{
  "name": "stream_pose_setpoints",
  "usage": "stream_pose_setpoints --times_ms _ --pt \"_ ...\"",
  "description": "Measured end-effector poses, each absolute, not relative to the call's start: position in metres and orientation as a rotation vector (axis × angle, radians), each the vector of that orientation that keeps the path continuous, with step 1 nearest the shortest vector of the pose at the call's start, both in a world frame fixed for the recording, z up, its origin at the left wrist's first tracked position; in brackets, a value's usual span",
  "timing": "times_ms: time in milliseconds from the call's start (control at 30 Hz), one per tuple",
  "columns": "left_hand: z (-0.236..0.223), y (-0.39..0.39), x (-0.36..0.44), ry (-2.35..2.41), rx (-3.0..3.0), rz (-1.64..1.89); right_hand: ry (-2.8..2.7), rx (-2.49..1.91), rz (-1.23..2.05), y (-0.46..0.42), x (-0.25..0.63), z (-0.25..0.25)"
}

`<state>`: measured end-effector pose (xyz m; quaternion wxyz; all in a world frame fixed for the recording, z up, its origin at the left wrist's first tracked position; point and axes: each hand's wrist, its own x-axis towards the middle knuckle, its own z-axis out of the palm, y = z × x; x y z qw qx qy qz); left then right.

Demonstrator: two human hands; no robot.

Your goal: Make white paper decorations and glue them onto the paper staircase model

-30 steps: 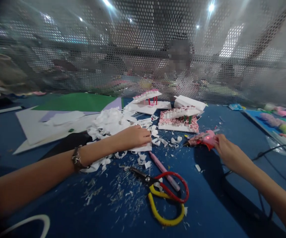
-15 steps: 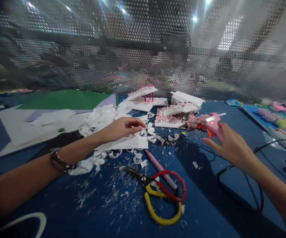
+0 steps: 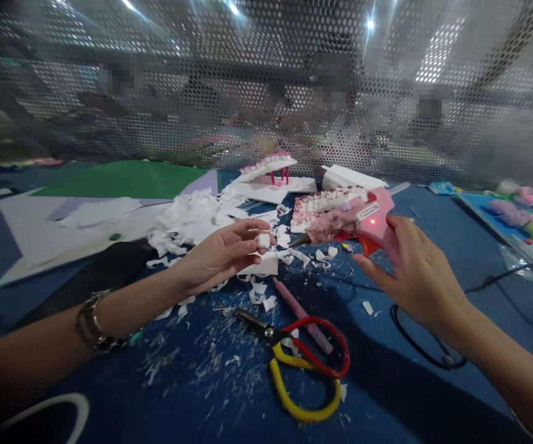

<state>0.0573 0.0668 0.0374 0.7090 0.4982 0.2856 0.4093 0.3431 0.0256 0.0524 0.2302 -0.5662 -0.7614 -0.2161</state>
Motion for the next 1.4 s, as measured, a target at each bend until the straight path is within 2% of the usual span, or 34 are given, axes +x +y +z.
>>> stream_pose_setpoints --times_ms 200,567,1400 --pt "0.039 0.06 0.062 0.701 1.097 0.939 -2.109 -1.533 -0.538 0.027 0.335 0.053" --pt "0.043 0.053 0.065 0.655 1.091 0.968 -2.085 -1.427 -0.637 0.03 0.324 0.051" --pt "0.041 0.053 0.066 0.636 1.079 0.981 -2.103 -1.472 -0.555 0.02 0.319 0.056"
